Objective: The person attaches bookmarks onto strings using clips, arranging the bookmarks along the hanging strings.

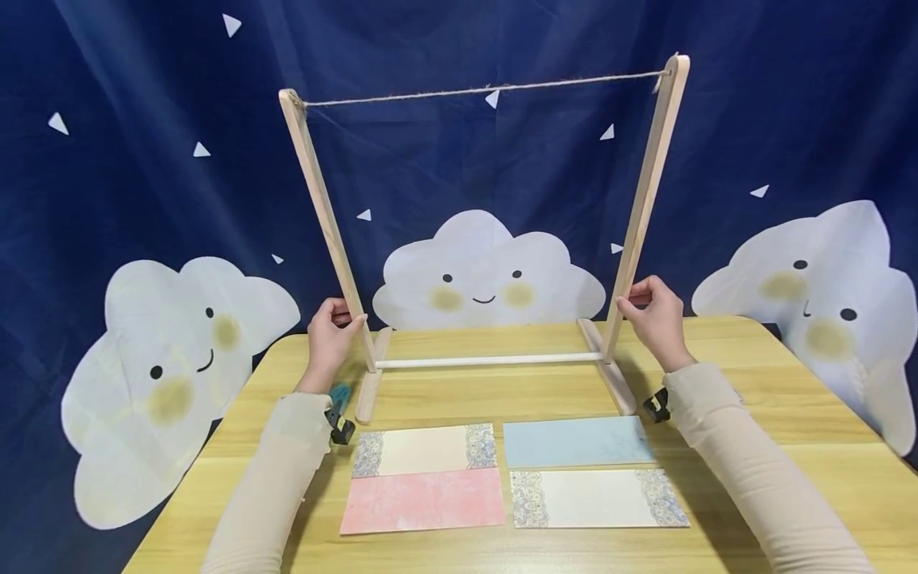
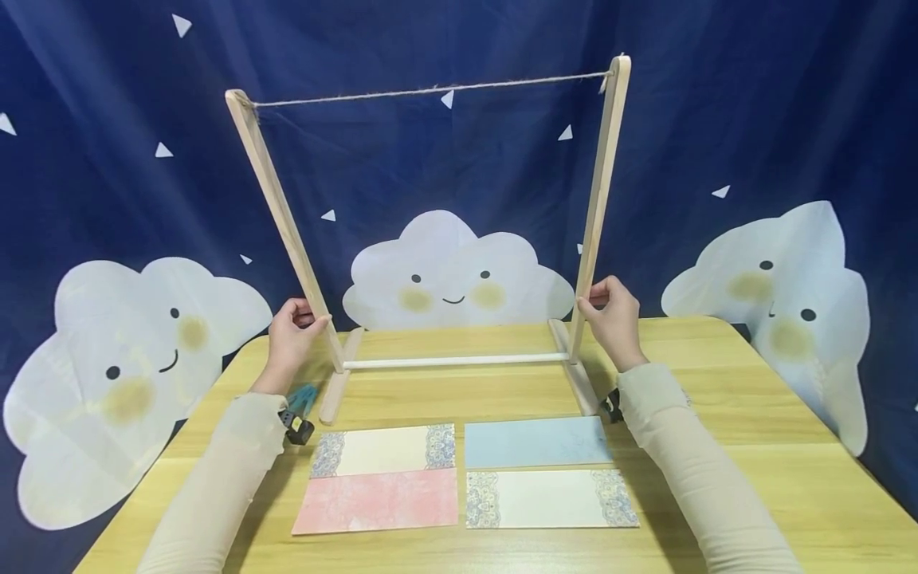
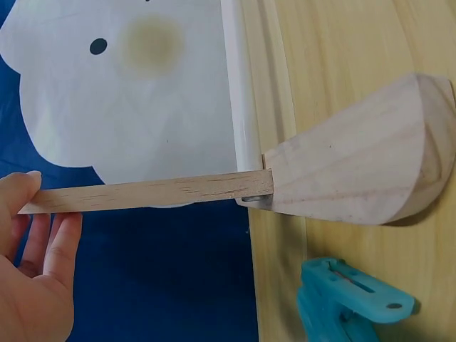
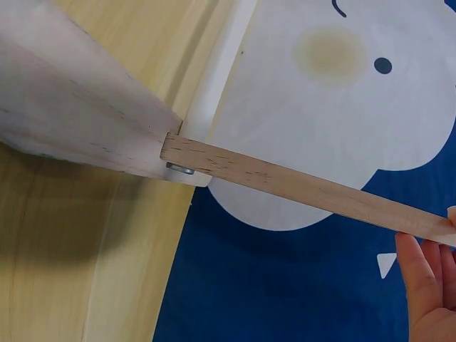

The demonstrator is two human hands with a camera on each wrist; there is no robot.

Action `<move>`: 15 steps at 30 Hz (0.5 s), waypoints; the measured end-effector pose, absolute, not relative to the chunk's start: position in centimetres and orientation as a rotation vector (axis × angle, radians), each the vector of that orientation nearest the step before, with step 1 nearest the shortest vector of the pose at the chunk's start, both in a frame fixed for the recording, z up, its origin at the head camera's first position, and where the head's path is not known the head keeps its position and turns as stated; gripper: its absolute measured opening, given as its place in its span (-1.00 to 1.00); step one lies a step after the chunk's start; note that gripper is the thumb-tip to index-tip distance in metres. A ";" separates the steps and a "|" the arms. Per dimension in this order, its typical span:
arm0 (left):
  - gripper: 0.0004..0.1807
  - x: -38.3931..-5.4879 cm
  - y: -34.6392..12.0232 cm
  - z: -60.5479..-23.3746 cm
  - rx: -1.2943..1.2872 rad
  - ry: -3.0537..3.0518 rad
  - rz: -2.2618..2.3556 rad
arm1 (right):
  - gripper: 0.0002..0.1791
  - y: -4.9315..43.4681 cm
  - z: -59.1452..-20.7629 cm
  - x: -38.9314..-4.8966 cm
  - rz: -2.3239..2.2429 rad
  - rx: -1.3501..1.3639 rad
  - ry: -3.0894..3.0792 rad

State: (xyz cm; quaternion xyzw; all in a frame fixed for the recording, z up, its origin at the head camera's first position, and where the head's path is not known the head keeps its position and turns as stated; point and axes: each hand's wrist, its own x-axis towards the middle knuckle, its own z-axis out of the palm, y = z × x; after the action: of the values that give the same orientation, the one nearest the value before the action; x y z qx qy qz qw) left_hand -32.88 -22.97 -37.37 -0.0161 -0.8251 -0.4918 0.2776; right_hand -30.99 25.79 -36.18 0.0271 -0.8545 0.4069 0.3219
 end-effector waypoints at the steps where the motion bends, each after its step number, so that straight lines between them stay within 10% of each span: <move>1: -0.67 -32.9 -23.0 -37.3 -0.040 -2.216 -1.326 | -0.79 25.8 -36.1 -31.0 1.069 0.073 -2.243; 15: -0.65 -32.5 -22.6 -37.1 0.020 -2.192 -1.424 | -0.78 25.5 -35.8 -30.6 1.092 0.038 -2.231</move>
State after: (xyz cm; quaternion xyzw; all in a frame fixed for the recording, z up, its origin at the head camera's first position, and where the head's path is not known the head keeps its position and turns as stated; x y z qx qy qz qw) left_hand -32.50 -22.56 -37.09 0.0074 -0.8096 -0.5260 0.2605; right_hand -30.56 25.55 -35.84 0.0146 -0.8500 0.4162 0.3226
